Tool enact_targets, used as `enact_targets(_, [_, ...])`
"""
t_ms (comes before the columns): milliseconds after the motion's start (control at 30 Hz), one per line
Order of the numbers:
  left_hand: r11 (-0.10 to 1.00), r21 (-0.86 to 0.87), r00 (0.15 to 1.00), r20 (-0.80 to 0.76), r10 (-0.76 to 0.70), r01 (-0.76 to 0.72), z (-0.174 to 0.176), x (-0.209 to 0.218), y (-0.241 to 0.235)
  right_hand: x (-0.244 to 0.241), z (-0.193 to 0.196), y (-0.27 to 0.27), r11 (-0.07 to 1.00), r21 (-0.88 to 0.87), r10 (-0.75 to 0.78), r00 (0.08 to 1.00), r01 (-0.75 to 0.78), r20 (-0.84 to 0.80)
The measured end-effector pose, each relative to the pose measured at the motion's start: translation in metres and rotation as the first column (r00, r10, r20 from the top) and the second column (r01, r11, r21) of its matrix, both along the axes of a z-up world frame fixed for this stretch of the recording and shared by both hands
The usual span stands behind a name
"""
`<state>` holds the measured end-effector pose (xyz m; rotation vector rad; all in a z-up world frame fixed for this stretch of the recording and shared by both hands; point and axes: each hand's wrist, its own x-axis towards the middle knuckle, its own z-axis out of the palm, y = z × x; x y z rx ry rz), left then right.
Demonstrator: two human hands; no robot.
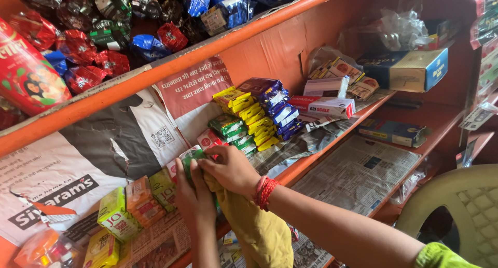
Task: The person wipes small snack packets with a yellow cloth, picking them up from a white plastic chair and placing them onto an orange shelf. The person handles various snack packets one at a time, wiping each before stacking them on the shelf.
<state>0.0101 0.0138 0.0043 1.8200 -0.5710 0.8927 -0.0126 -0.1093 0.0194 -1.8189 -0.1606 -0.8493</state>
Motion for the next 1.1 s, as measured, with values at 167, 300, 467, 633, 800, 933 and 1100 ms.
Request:
enact_targets(167, [0.999,0.024,0.99,0.136,0.028,-0.032,-0.007,0.002,0.003,-0.014,-0.001,0.004,0.998,-0.024,-0.057,0.998,0.057,0.007])
enact_targets(300, [0.999,-0.001,0.996,0.074,0.045,-0.045,-0.004,-0.008,0.003,-0.032,-0.002,0.005,0.999,0.038,-0.018,1.0,0.017,0.002])
enact_targets(467, [0.996,-0.017,0.995,0.048,0.09,-0.089,-0.002,-0.029,0.003,-0.042,-0.011,0.001,0.991,0.118,0.058,0.998,-0.058,0.001])
enact_targets(633, [0.995,-0.021,0.995,0.03,0.095,-0.094,0.003,-0.034,0.002,-0.035,-0.022,-0.006,1.0,0.018,0.002,0.999,-0.003,0.04])
enact_targets(800, [0.996,-0.02,0.995,0.06,0.086,-0.085,0.003,-0.036,0.002,-0.032,-0.028,-0.005,1.0,0.02,0.002,1.0,-0.001,-0.031])
enact_targets(933, [0.994,-0.009,0.993,0.035,0.112,-0.112,0.003,-0.039,0.002,-0.036,-0.025,-0.005,1.0,0.014,-0.002,1.0,0.003,-0.016])
enact_targets(1100, [0.989,0.012,0.987,0.052,0.149,-0.15,0.001,-0.042,0.003,-0.039,-0.025,-0.003,1.0,0.021,-0.005,1.0,0.004,0.01])
